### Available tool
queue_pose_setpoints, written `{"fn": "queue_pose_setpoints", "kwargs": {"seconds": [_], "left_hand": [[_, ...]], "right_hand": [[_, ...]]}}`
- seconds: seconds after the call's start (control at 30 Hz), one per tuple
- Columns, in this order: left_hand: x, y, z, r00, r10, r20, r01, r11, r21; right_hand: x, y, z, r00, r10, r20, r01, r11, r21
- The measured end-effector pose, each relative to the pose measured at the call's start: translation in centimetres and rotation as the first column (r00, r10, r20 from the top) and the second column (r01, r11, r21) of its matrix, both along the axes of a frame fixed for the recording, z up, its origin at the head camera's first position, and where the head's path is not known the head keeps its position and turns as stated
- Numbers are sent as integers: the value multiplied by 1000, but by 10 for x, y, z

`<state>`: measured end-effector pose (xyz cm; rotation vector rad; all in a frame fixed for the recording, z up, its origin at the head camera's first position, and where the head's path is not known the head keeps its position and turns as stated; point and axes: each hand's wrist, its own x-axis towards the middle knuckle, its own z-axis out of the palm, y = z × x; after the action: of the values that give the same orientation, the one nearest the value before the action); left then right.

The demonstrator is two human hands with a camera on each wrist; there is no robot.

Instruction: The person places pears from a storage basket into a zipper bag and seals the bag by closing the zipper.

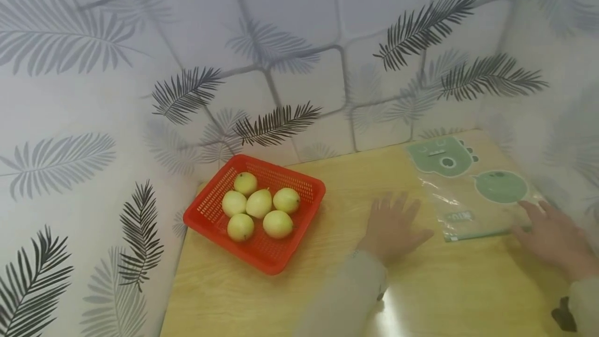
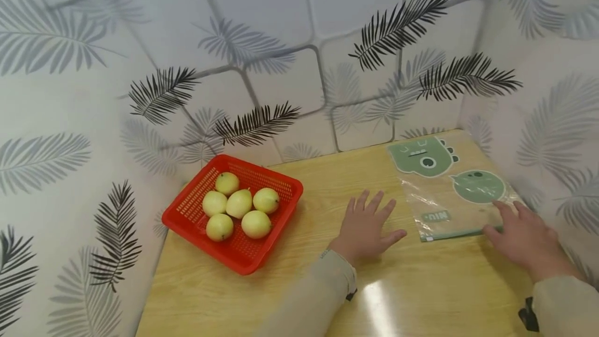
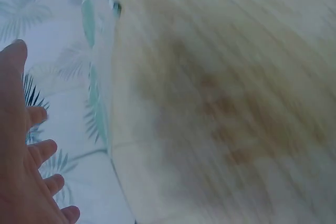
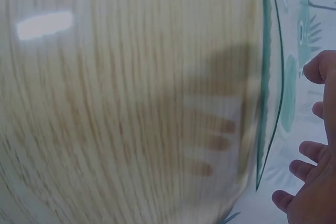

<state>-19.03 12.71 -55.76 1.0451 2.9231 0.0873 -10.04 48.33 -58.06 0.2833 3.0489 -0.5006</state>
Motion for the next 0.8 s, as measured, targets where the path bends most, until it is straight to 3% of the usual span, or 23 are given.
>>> {"fn": "queue_pose_setpoints", "kwargs": {"seconds": [0.23, 0.37, 0.5, 0.8], "left_hand": [[8, 56, -25, 998, -62, -24, 59, 992, -111], [20, 73, -30, 998, -64, 7, 64, 988, -141], [28, 84, -33, 998, -55, 39, 61, 979, -194], [28, 91, -34, 995, -68, 74, 84, 964, -253]], "right_hand": [[2, 13, -4, 999, 43, -16, -43, 999, 2], [3, 15, -3, 999, 41, 5, -41, 999, -14], [3, 18, -4, 998, 61, 2, -61, 998, -6], [5, 21, -6, 998, 67, -3, -67, 998, -12]]}}
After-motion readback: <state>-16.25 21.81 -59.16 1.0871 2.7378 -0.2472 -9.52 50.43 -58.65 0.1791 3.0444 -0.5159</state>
